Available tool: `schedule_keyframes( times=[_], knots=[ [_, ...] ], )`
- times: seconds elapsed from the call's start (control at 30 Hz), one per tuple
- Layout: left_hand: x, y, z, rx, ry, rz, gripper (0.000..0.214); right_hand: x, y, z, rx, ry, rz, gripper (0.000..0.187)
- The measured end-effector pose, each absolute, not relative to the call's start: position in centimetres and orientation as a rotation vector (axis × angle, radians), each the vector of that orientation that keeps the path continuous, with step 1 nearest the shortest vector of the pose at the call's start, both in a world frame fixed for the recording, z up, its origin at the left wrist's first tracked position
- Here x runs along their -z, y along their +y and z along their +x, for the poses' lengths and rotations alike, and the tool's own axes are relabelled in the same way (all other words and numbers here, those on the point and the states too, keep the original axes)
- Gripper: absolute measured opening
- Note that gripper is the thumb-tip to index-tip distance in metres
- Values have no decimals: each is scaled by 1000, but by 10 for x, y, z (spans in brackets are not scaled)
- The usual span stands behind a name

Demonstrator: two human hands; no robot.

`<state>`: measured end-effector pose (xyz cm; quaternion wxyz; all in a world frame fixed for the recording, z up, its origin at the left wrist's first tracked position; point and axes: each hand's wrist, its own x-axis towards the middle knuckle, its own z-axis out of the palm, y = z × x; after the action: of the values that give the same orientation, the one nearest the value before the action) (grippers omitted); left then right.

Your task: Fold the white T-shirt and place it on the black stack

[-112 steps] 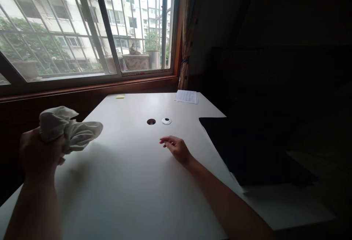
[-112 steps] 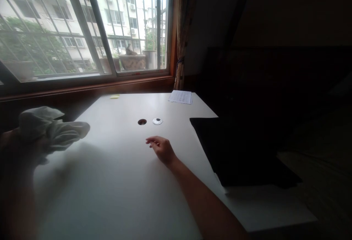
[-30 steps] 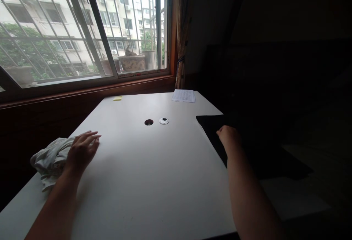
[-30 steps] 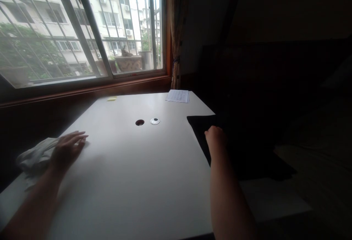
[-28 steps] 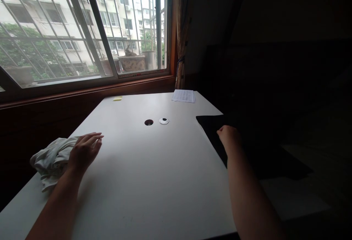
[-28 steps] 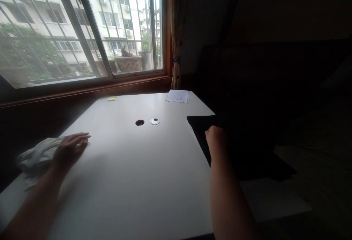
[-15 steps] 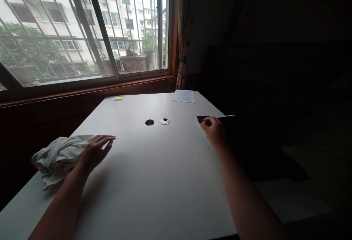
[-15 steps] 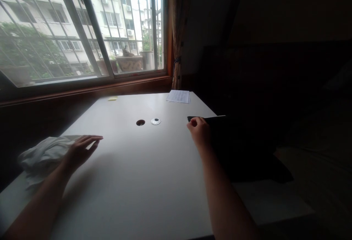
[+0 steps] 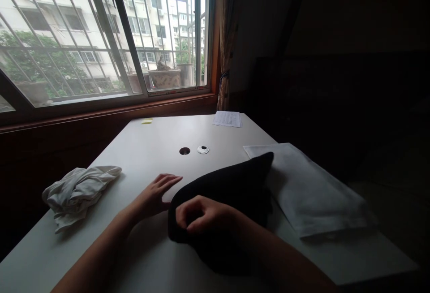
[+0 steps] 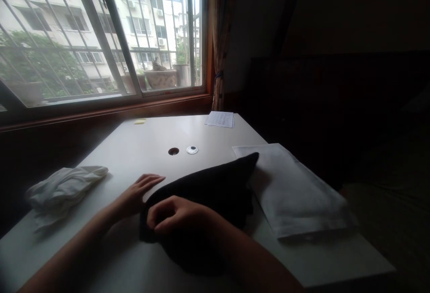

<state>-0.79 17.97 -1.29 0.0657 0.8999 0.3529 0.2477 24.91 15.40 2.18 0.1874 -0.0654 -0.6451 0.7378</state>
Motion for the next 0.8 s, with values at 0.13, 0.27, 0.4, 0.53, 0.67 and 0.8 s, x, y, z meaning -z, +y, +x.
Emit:
schedule_keyframes(
  times=[0.13, 0.27, 0.4, 0.53, 0.67, 0.8],
  knots=[
    [8, 166, 25, -617, 872, 2685, 65, -13, 161, 250, -2282, -1926, -124, 32],
    [17, 168, 26, -657, 942, 2712, 46, -8, 168, 255, -2363, -1916, -198, 34],
    [17, 174, 12, -831, 1073, 2713, 33, -12, 170, 261, -2357, -1905, -224, 33],
    [-3, 171, -9, -1417, 1361, 2564, 25, -10, 175, 269, -2330, -1803, -324, 33],
    [-18, 163, -29, -2113, 1699, 2336, 17, -5, 179, 275, -2241, -1636, -373, 36],
    [-16, 165, -32, -2144, 1860, 2262, 18, -18, 180, 288, -2091, -1433, -301, 32]
  ],
)
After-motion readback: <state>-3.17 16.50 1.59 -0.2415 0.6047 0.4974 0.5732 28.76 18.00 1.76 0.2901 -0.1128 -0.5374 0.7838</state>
